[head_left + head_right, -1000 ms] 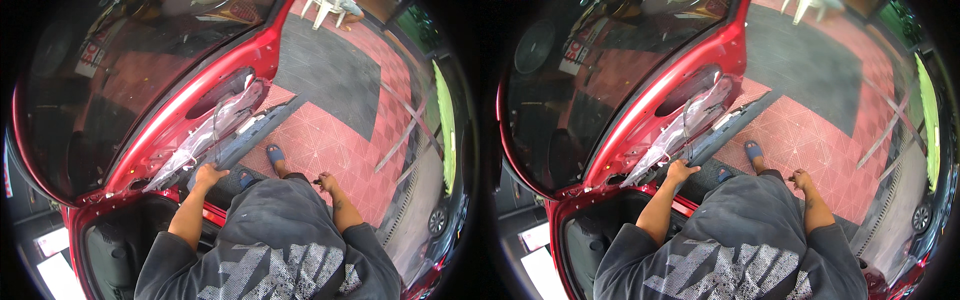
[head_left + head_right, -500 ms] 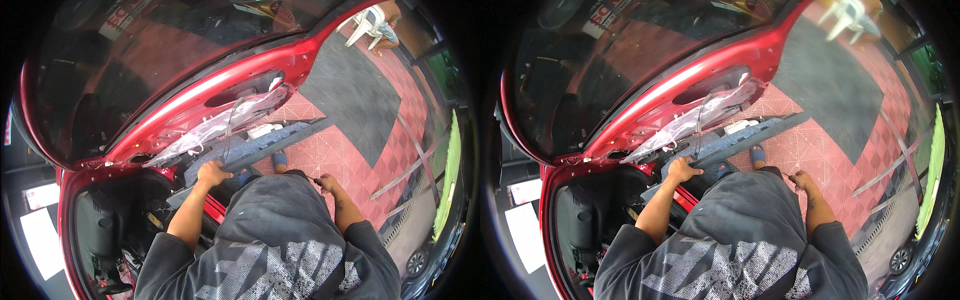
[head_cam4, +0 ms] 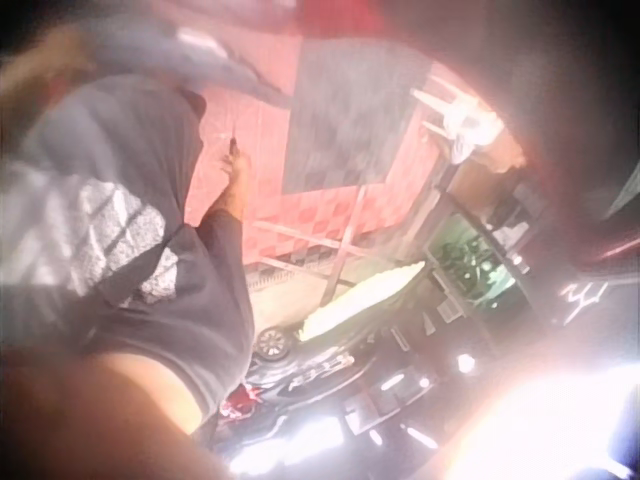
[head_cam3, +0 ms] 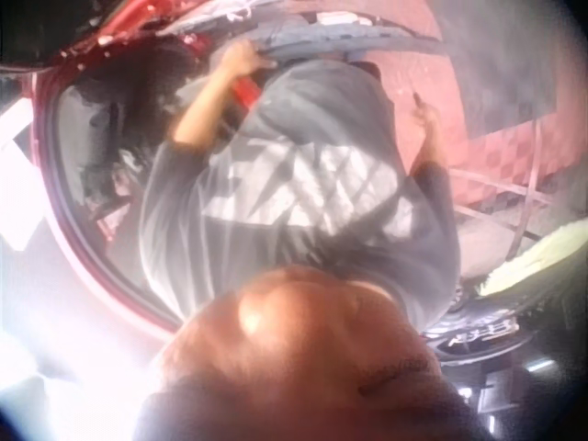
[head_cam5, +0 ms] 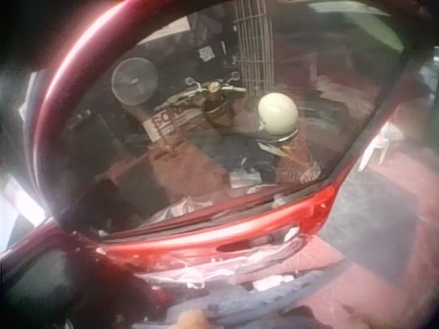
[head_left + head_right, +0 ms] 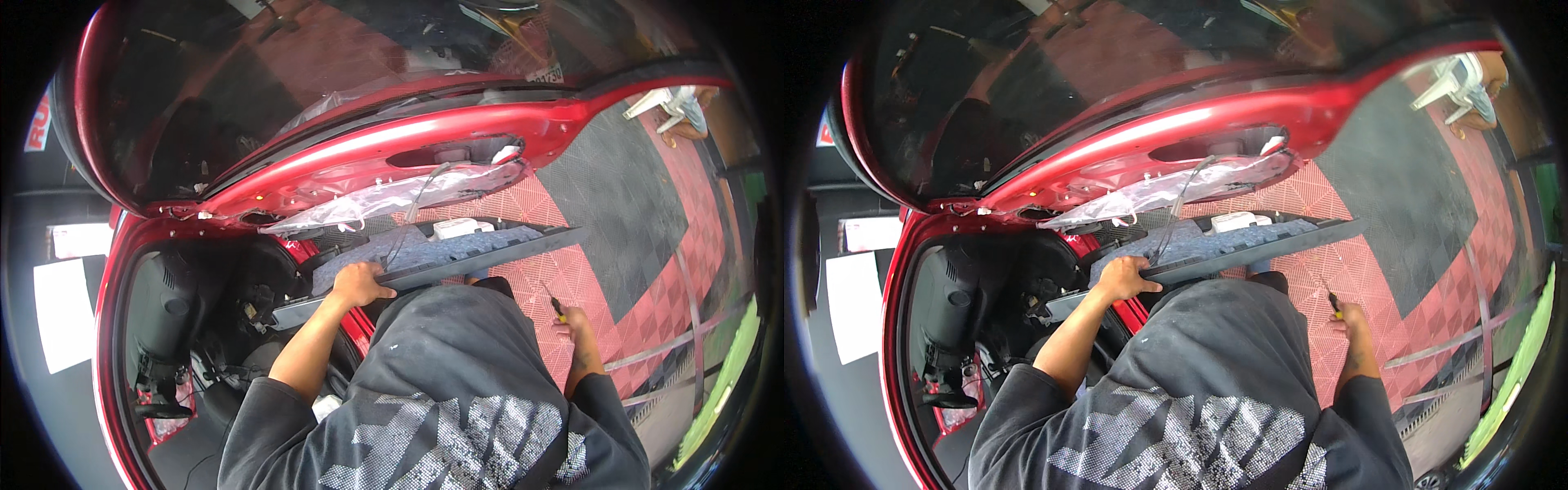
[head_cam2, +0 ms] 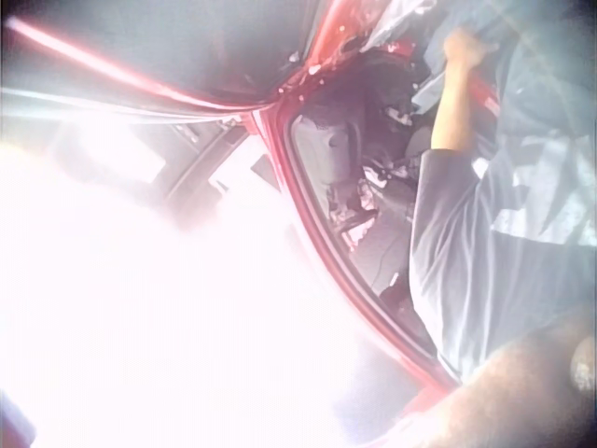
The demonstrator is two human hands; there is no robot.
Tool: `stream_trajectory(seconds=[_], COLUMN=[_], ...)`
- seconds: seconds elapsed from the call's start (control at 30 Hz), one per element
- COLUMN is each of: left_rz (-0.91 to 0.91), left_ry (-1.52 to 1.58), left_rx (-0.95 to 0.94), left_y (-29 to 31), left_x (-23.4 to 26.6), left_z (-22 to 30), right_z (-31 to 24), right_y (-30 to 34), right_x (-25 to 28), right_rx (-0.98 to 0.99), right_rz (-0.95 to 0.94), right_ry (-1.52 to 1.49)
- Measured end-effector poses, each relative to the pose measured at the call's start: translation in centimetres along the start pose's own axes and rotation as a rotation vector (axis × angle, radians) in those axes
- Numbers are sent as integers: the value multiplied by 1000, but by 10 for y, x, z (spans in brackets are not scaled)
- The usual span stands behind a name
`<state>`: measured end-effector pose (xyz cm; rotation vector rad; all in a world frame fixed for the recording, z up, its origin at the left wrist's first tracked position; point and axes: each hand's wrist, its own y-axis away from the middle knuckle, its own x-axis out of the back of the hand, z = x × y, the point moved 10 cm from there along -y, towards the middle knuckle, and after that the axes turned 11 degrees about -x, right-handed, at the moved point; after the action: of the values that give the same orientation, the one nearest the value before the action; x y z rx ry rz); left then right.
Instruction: The person removes a car door panel, uses a screwdriver to adjust components inside the door, and then reattaches the panel. The task involves handling the door panel and using a screwdriver to secure parts within the door frame.
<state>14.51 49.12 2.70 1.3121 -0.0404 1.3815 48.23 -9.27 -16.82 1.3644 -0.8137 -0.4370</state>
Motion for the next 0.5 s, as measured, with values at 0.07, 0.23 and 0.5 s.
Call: stream_trajectory(seconds=[0.07, 0.23, 0.5], left_rz=[9, -27, -13], left_ry=[2, -16, 44], left_rx=[-17, -56, -254], left_y=[-4, -9, -22], left_x=[-7, -14, -22], left_z=[-8, -14, -8], right_z=[27, 60, -38], right_y=[-1, 58, 201], right_x=[28, 10, -136], right_rx=[24, 203, 808], right_rz=[-146, -343, 295], right_ry=[-360, -383, 7])
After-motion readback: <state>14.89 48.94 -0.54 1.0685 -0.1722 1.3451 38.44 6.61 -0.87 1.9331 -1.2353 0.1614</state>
